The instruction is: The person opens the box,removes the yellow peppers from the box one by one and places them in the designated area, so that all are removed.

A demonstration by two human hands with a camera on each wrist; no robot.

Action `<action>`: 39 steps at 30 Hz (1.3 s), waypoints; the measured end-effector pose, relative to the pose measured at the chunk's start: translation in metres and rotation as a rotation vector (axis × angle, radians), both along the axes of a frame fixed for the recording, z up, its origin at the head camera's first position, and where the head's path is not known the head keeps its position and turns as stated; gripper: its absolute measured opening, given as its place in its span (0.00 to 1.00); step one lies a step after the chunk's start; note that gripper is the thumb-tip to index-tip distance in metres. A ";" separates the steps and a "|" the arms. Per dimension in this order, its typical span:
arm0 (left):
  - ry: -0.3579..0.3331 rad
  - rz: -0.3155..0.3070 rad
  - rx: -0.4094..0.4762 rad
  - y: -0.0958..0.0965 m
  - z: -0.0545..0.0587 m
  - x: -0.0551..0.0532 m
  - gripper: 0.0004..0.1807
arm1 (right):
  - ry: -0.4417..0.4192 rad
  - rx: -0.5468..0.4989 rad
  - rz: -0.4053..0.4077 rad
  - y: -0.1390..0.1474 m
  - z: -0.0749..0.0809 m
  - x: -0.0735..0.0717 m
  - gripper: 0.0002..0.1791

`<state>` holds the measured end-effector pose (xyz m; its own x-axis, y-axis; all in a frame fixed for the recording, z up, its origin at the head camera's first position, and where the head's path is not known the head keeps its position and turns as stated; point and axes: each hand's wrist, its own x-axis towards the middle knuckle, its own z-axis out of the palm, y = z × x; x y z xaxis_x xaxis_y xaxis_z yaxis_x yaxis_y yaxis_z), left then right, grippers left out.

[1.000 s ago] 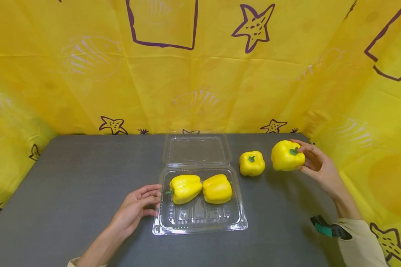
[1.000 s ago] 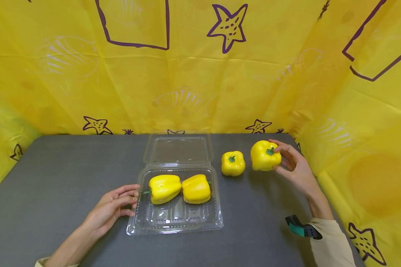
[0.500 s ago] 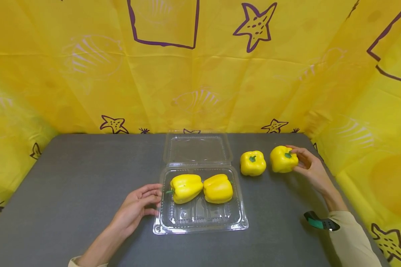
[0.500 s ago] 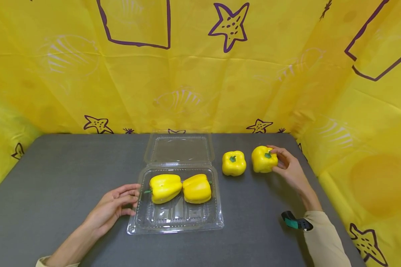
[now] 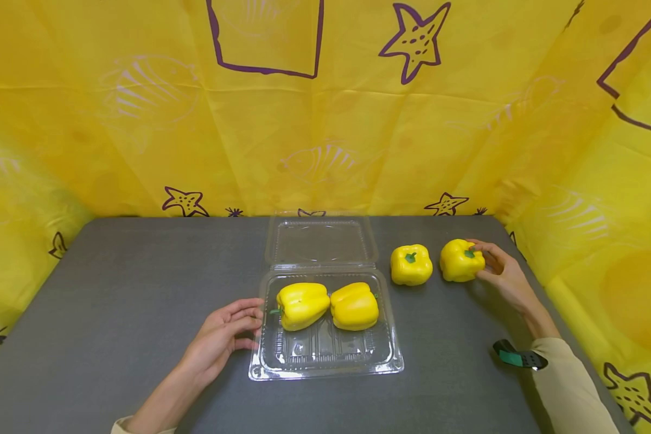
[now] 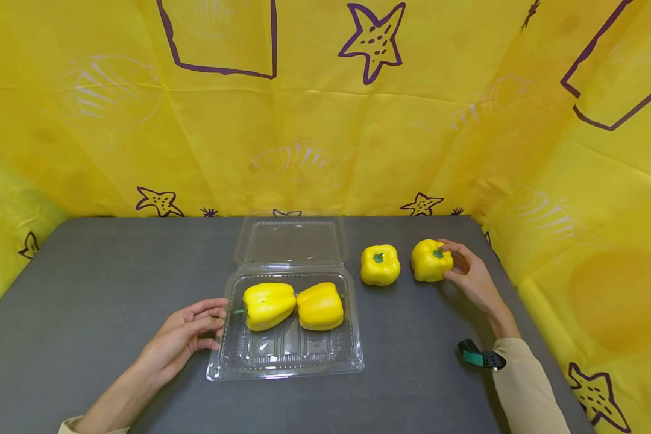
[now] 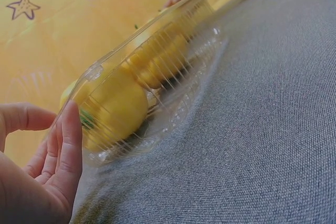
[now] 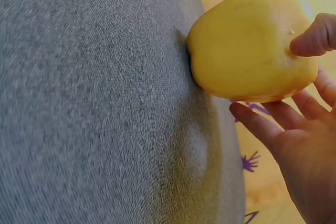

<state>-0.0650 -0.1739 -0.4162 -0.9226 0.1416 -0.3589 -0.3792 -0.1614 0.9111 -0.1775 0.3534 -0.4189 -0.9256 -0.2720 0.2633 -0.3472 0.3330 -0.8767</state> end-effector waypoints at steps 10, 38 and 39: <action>0.007 0.000 -0.004 0.000 0.000 -0.001 0.26 | -0.007 0.091 -0.019 0.003 0.003 0.006 0.31; -0.014 0.003 -0.020 0.000 0.001 -0.001 0.27 | 0.054 0.129 0.038 0.000 0.023 0.013 0.31; -0.015 0.003 -0.020 0.000 0.001 -0.001 0.27 | 0.067 0.152 0.038 -0.001 0.025 0.012 0.32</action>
